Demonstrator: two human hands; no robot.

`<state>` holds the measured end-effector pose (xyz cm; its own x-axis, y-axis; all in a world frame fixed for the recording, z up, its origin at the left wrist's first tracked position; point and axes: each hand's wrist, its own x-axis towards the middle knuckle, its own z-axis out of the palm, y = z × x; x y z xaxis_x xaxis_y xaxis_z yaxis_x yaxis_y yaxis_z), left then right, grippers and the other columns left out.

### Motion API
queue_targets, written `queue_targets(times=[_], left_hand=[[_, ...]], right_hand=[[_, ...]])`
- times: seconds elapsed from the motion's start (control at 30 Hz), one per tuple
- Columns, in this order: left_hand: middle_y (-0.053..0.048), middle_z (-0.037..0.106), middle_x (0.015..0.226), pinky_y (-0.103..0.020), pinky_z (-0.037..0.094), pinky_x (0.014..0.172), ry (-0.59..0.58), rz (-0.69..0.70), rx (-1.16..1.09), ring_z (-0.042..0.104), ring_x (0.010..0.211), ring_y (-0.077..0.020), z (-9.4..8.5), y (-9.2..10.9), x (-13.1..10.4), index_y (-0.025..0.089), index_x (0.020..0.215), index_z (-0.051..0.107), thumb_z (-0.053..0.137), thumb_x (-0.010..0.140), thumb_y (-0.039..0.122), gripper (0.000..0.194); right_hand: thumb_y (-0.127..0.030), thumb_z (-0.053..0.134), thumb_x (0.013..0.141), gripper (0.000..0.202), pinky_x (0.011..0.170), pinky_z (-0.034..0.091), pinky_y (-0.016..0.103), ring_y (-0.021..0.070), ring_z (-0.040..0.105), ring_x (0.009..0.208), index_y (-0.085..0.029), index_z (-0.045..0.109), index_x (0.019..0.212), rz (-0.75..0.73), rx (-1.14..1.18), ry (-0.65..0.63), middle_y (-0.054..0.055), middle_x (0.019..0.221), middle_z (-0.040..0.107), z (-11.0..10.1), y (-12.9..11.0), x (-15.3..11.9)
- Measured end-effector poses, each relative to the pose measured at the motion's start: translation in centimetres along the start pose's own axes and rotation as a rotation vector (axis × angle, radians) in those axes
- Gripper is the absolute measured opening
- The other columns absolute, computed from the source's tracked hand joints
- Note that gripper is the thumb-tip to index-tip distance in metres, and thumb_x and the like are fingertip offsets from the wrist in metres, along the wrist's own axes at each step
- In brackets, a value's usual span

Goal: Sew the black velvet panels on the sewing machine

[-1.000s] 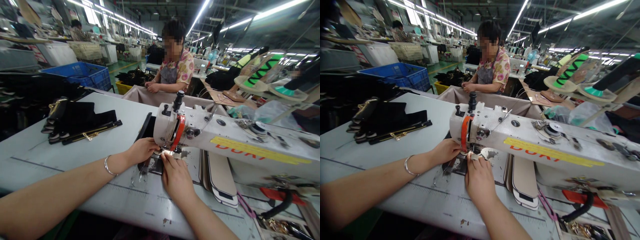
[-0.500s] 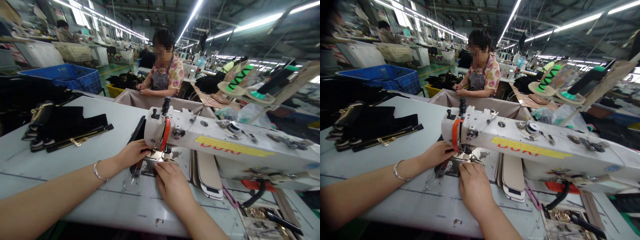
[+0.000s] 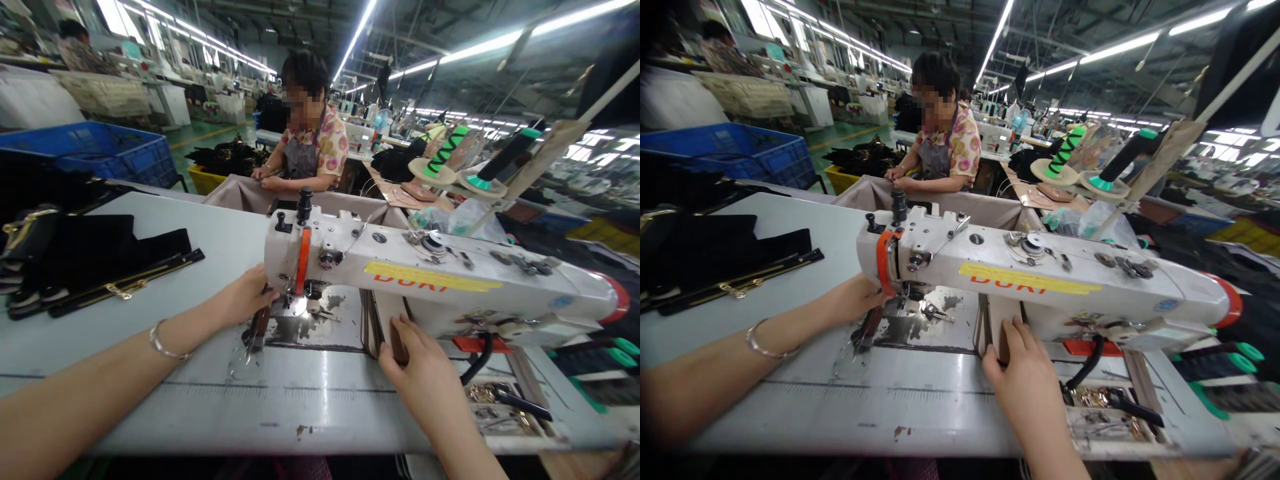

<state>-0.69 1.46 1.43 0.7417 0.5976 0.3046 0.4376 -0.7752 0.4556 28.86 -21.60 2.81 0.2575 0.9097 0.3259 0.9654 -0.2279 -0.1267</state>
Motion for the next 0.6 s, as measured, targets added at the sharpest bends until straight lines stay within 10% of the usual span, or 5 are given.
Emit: queue_targets(times=[0.27,0.47,0.6], left_hand=[[-0.008,0.058,0.134,-0.046,0.042,0.111,-0.110,0.068,0.011,0.053,0.126,-0.0245,0.7,5.3,-5.0,0.023,0.122,0.065,0.049,0.097,0.026,0.030],[-0.010,0.036,0.155,-0.042,0.028,0.121,-0.225,0.324,-0.137,0.032,0.145,-0.0226,4.6,12.7,-0.7,0.018,0.148,0.037,0.051,0.096,0.021,0.054],[-0.014,0.013,0.162,-0.045,0.021,0.123,-0.262,0.403,-0.166,0.012,0.150,-0.0263,8.1,14.2,2.2,0.015,0.155,0.020,0.057,0.094,0.029,0.073]], right_hand=[[-0.036,0.052,0.089,0.050,0.103,0.048,0.044,0.0280,0.059,0.121,-0.009,0.056,0.131,0.010,0.042,-0.125,0.015,0.136,0.058,-1.5,0.8,0.4],[-0.030,0.046,0.090,0.051,0.103,0.048,0.043,0.0300,0.058,0.122,-0.004,0.054,0.132,-0.022,-0.007,-0.205,0.020,0.139,0.054,-2.0,0.1,1.0],[-0.029,0.045,0.091,0.049,0.102,0.047,0.042,0.0294,0.057,0.124,-0.005,0.053,0.132,-0.040,0.013,-0.206,0.021,0.137,0.055,-2.1,0.3,1.1]])
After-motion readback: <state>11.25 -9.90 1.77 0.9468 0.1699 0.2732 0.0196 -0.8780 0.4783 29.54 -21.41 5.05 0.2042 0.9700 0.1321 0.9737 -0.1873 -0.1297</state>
